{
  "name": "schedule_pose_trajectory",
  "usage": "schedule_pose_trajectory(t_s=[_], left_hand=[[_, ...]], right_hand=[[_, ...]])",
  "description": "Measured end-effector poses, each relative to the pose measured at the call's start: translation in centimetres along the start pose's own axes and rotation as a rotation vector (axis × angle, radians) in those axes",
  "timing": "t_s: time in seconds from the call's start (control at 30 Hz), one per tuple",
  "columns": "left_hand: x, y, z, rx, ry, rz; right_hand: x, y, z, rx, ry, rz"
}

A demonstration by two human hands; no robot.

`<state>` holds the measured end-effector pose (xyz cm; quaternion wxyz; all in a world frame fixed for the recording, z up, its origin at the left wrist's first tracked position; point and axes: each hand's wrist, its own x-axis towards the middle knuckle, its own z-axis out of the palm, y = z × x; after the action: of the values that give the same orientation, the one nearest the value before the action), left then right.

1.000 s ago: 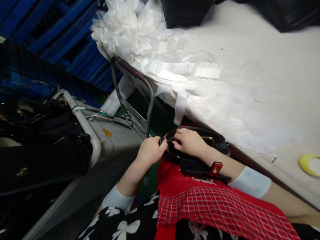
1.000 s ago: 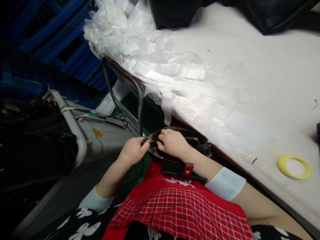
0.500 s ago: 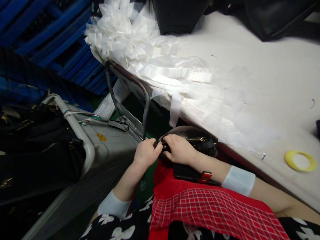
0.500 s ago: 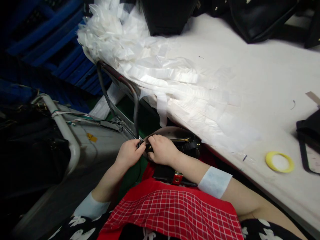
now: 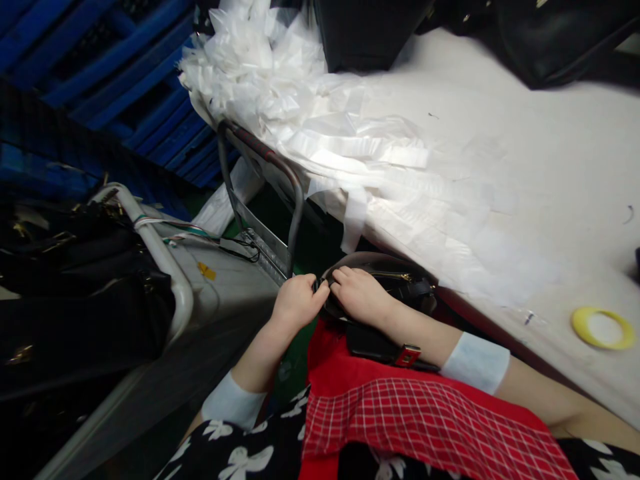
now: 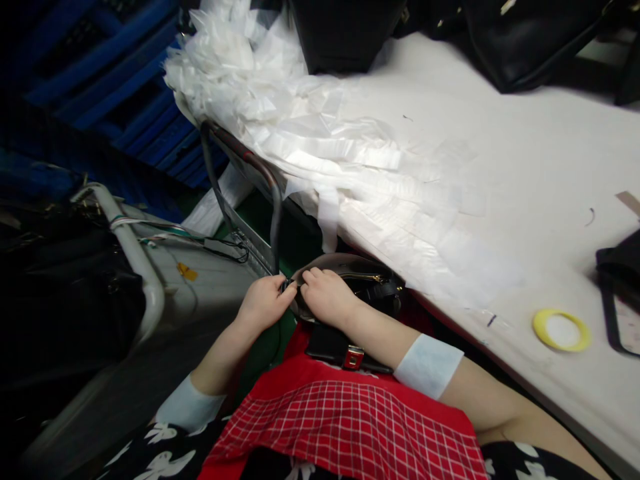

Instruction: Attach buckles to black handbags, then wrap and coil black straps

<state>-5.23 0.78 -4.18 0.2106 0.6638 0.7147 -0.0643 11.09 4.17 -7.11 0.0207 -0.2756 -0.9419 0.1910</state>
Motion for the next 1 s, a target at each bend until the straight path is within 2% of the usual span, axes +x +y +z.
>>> schedule_pose_trajectory(t_s=[0.17, 0.27, 0.37, 0.43, 0.57, 0.67, 0.83, 0.9, 1.0], left_hand=[[0.2, -0.1, 0.4, -0.037, 0.030, -0.015], [0.2, -0.4, 0.3, -0.087, 0.057, -0.013], [0.3, -0.6, 0.1, -0.163, 0.084, -0.006], [0.4, -0.6, 0.0, -0.194, 0.087, -0.017], [0.5, -0.3, -0.3, -0.226, 0.079, -0.031], [0.5, -0.3, -0.4, -0.221, 0.095, -0.020], [0.4, -0.6, -0.2, -0.201, 0.088, -0.002], [0.3, -0.7, -0.1, -0.198, 0.081, -0.010], [0.4, -0.7, 0.0, -0.188, 0.075, -0.009]], right_hand=[[0.1, 0.2, 0.6, -0.020, -0.063, 0.074], [-0.3, 1.0, 1.0, 0.084, -0.070, 0.021], [-0.9, 1.9, 1.2, 0.288, 0.031, -0.042], [-1.3, 2.3, 1.1, 0.404, 0.121, -0.028], [-1.5, 2.3, 1.0, 0.495, 0.190, -0.001], [-1.4, 1.7, 0.8, 0.396, 0.159, -0.002], [-1.1, 0.2, -0.1, 0.033, 0.012, 0.008], [-1.0, -0.1, -0.4, 0.003, -0.027, -0.005], [-0.7, -0.1, -0.3, 0.012, -0.022, -0.011]])
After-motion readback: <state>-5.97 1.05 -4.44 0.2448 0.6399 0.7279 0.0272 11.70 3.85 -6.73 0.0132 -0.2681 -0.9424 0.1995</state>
